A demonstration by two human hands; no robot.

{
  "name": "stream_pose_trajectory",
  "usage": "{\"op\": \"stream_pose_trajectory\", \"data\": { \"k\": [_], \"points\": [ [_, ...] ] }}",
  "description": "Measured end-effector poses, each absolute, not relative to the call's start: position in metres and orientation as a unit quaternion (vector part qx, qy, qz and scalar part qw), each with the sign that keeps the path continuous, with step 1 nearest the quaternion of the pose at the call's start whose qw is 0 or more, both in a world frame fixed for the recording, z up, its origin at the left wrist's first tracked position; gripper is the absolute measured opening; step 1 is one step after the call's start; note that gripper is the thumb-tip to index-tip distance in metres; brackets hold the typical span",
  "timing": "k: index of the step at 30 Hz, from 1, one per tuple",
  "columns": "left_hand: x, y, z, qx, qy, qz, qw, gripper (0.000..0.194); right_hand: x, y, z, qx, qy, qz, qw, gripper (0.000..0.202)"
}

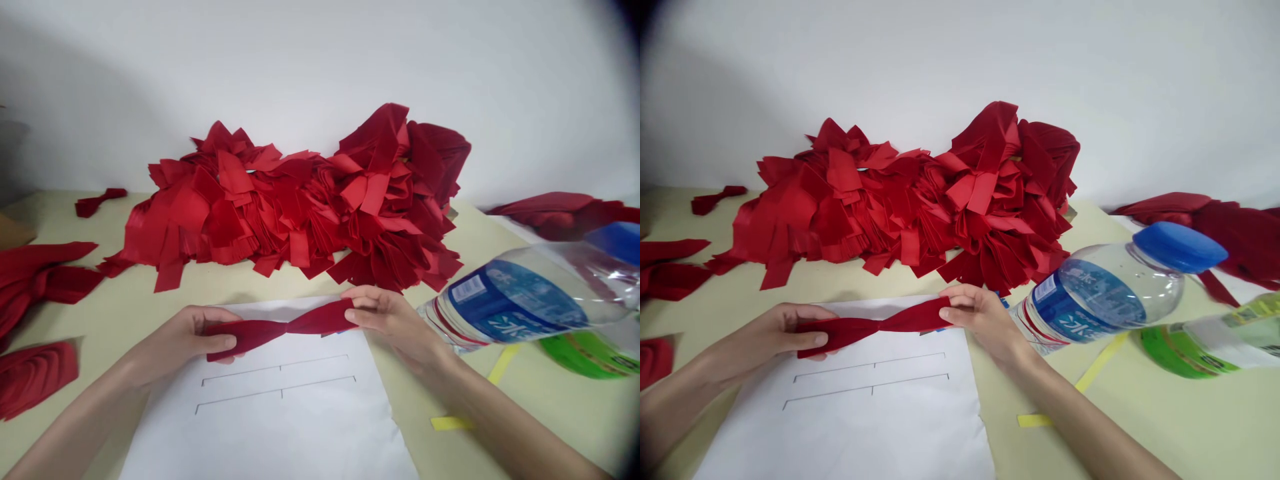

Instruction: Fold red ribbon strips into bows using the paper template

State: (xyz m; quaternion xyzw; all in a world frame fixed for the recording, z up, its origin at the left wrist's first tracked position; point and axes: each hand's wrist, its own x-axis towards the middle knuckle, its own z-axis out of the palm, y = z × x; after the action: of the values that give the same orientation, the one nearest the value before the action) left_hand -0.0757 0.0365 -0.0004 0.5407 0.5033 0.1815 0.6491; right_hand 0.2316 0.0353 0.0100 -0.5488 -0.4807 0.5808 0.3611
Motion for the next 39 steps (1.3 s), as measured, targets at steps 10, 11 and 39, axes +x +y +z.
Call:
{"op": "stream_pose_trajectory", "data": {
  "k": [10,11,39],
  "points": [
    [-0.080,0.038,0.004,0.516,0.501,0.185,0.670,0.019,0.233,0.041,0.009,-0.537,-0.520,0.534,0.395,0.023],
    [-0.081,0.039,0.003,0.501,0.503,0.192,0.677,0.022,0.232,0.041,0.011,-0.534,-0.510,0.549,0.392,0.022],
    [-0.084,0.041,-0.001,0.479,0.528,0.232,0.662,0.026,0.235,0.049,0.006,-0.527,-0.570,0.525,0.349,0.026]
  ]
}}
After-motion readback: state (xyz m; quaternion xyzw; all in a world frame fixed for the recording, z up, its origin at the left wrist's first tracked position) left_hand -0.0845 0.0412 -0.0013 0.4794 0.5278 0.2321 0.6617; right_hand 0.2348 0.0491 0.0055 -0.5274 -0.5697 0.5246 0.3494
